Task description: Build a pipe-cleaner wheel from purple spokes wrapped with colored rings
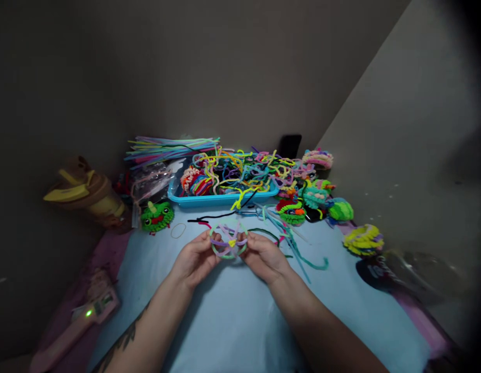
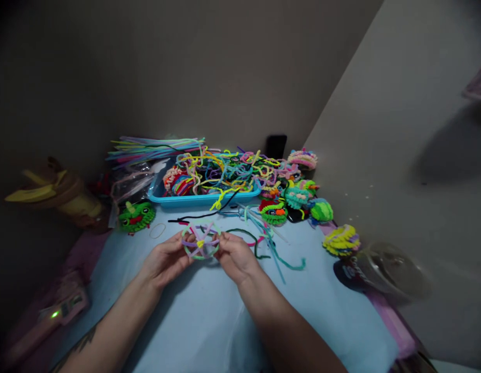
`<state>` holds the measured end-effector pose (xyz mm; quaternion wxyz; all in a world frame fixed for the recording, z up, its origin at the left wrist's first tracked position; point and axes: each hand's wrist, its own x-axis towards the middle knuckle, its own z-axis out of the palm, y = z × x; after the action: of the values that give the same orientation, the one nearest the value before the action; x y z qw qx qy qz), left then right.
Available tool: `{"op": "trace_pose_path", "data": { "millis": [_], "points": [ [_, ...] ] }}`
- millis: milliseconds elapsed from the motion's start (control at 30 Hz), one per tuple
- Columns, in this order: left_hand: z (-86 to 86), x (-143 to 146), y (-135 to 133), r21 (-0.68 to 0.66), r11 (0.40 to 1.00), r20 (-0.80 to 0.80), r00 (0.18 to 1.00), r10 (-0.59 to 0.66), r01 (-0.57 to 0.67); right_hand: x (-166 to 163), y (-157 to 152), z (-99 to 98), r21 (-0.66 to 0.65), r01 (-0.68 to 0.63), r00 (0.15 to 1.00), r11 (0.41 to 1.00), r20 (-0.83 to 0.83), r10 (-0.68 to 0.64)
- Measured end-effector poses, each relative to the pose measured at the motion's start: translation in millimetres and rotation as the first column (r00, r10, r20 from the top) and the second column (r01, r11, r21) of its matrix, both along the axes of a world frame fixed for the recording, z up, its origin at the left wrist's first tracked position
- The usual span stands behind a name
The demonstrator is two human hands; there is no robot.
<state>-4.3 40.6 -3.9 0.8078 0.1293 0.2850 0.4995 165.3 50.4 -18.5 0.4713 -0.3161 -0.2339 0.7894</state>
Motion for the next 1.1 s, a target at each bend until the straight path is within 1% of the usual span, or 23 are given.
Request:
{"op": "trace_pose_path", "data": {
  "millis": [167,367,500,633,733,800,900,1100],
  "points": [
    [2.8,-1,2,0.001,0.998,0.004,0.998,-0.056,0.056,0,0,-2.7,-0.002,-0.058,0.998,0.998,-0.004,0.058],
    [3.3,-7,4,0.003,0.996,-0.062,0.995,-0.084,0.084,1,3,0.4,0.01,-0.007,1.0,1.0,-0.019,0.007],
    [1.3,-6,1,0.003,0.992,-0.114,0.986,-0.123,0.124,1,4,2.5,0.033,0.053,0.996,0.998,0.063,-0.055],
    [-1.6,-1,-1,-0.018,0.994,-0.178,0.978,-0.106,0.105,3,5,2.0,-0.025,0.113,0.987,0.993,0.116,-0.109],
    [-3.2,2,-2,0.011,0.991,-0.225,0.966,-0.129,0.135,3,4,3.6,-0.055,0.088,0.986,0.995,0.144,-0.08],
    [-3.2,2,-3,0.049,0.984,-0.289,0.945,-0.151,0.172,1,2,5.6,-0.042,0.05,0.983,0.998,0.178,-0.042],
    [-0.9,3,-5,0.071,0.979,-0.39,0.909,-0.148,0.19,-3,-1,8.3,-0.025,0.023,0.975,0.999,0.223,-0.017],
    [2.0,4,-5,0.08,0.98,-0.426,0.895,-0.133,0.184,-8,-4,9.9,0.005,0.013,0.974,1.0,0.227,-0.014]
  ]
}}
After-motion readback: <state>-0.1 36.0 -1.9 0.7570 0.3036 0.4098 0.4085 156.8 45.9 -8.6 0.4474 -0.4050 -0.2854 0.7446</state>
